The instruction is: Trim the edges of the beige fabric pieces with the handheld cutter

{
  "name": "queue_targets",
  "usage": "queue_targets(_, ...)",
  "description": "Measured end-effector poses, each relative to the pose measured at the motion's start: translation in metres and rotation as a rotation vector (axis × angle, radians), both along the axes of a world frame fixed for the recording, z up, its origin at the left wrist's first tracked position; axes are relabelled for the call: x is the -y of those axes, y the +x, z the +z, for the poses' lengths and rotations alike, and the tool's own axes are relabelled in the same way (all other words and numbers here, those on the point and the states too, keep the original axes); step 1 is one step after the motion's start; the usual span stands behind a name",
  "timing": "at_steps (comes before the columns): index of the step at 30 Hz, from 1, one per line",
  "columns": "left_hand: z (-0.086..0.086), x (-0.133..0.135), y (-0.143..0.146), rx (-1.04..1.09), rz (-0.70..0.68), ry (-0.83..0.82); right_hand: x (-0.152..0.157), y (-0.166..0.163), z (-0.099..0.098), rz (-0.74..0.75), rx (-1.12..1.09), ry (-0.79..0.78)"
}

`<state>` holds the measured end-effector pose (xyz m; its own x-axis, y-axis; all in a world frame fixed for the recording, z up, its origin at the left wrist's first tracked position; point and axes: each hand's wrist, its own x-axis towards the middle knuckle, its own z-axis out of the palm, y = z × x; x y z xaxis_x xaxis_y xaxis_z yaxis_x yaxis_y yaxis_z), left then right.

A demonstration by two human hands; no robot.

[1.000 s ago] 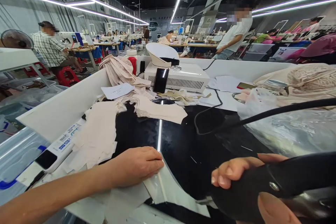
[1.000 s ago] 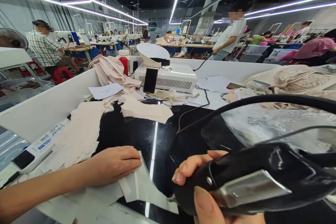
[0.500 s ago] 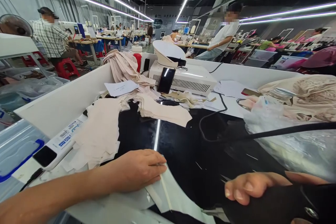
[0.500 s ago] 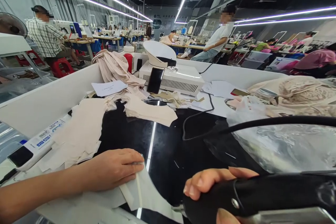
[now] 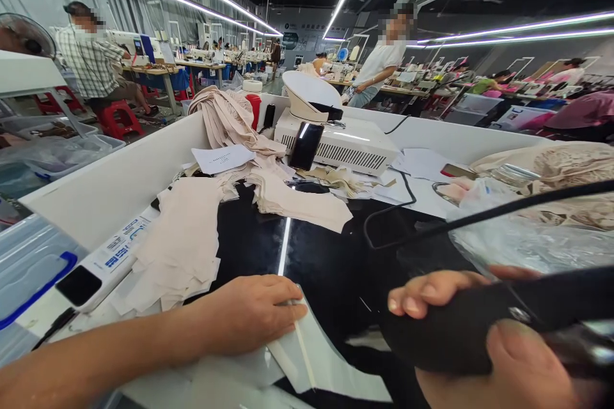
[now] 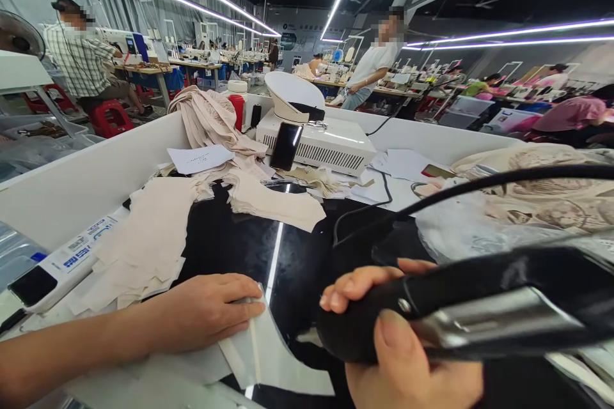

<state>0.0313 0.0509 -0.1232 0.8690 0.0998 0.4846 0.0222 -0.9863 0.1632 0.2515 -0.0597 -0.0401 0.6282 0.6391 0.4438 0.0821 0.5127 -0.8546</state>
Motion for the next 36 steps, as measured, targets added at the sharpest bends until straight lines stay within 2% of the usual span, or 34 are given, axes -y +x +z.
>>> queue_targets(4, 0.001, 0.001, -0.002, -0.017, 0.005, -0.022, -0.033, -0.020, 0.009, -0.010, -0.020, 0.115)
queue_targets(9, 0.006, 0.002, -0.001, 0.004, -0.002, -0.043, -0.053, -0.035, -0.002, 0.024, -0.036, 0.165)
queue_targets(27, 0.007, 0.001, 0.000, 0.013, -0.012, -0.024, -0.056, -0.039, -0.014, 0.027, -0.018, 0.166)
queue_targets(36, 0.008, 0.001, -0.002, 0.010, -0.003, 0.005, -0.048, -0.036, -0.006, 0.017, -0.049, 0.195)
